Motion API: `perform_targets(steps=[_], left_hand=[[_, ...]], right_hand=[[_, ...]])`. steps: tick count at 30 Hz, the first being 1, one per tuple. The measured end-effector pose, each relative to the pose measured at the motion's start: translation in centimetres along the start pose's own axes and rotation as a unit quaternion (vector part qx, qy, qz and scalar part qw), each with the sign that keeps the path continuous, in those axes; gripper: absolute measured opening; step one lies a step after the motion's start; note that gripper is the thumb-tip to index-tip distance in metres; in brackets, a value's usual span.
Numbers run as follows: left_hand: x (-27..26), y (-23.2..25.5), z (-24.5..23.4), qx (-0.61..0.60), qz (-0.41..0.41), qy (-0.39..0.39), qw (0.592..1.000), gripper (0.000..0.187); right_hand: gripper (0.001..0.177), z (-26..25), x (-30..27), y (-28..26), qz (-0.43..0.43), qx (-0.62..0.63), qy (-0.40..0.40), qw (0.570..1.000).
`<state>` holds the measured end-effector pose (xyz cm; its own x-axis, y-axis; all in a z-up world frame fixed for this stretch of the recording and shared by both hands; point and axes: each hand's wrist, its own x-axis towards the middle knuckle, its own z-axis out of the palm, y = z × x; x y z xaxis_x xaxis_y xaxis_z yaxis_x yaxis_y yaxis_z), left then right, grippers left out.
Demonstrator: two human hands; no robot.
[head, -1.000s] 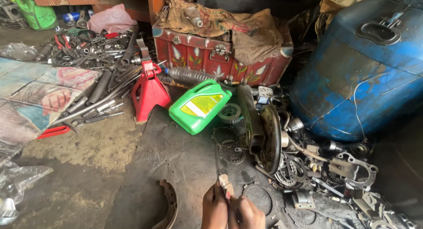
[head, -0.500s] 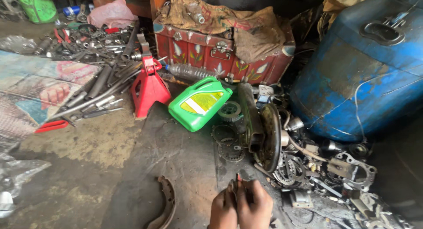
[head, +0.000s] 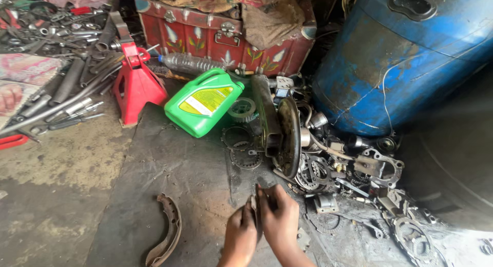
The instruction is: The person wipes and cleans brake shoes by hand and with a cloth while sitting on the floor of a workshop.
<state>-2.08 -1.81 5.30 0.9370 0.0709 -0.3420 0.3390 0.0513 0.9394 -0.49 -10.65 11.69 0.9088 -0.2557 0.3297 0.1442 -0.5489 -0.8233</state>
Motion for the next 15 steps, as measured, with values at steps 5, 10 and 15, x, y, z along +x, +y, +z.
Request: perform_targets(steps=[5, 10, 15], left_hand=[[0.3, 0.5, -0.4, -0.107, 0.080, 0.042, 0.990, 0.043], [0.7, -0.4, -0.4, -0.120, 0.083, 0.042, 0.988, 0.045], [1.4, -0.6, -1.3, -0.050, 0.008, 0.104, 0.993, 0.047]], right_hand=[[0.014, 0.4, 0.4, 0.0, -0.031, -0.005, -0.017, 0.999], [0.011, 0.6, -0.1, -0.1, -0.005, 0.010, -0.022, 1.000], [0.013, 0.9, -1.2, 0.5, -0.063, 0.015, -0.050, 0.997]])
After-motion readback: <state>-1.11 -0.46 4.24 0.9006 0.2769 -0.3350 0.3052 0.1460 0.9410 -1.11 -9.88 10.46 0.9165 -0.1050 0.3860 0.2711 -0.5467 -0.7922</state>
